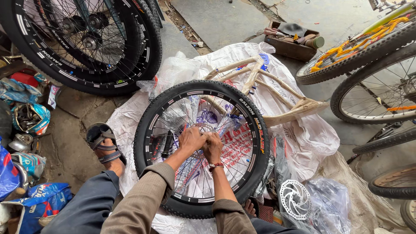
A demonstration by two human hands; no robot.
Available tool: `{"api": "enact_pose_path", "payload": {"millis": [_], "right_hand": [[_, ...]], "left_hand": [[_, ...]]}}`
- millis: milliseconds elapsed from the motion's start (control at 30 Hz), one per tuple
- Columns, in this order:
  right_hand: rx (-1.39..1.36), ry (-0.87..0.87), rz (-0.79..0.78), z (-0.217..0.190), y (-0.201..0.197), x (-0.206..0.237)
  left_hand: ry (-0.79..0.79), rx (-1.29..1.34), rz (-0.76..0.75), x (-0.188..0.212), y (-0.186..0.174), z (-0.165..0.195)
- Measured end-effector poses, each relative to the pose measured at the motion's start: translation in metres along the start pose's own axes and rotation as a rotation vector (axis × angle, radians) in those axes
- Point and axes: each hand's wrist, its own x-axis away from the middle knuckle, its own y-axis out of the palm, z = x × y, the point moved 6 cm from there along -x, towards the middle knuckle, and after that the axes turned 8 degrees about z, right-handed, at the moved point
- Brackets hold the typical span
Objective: The person sits on the ground and works on a bicycle wheel, using a hex key to tighten the hub and spokes. They select a tool from a red case and continue adjusting the wheel hub while surrounded by bicycle parts and tools.
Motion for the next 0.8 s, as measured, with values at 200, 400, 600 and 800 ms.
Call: {"api": "enact_pose_path", "payload": {"millis": [200,400,600,800], "right_hand": [[-0.015,-0.036,0.017,-0.002,-0.002,0.000],[0.009,-0.003,-0.002,0.005,0.007,0.004],[0.040,0.034,-0.049,0.013,0.009,0.006],[0.040,-0.032,0.018,0.010,0.007,0.005]], "left_hand": [[-0.257,0.084,-0.094,-0.014,0.032,-0.016],[0.254,-0.265,-0.147,-0.035,0.033,-0.002],[0.833,-0.634,-0.007,-0.013,0.026,0.033],[0.513,-0.434,-0.050,-0.010,0.017,0.015]]}}
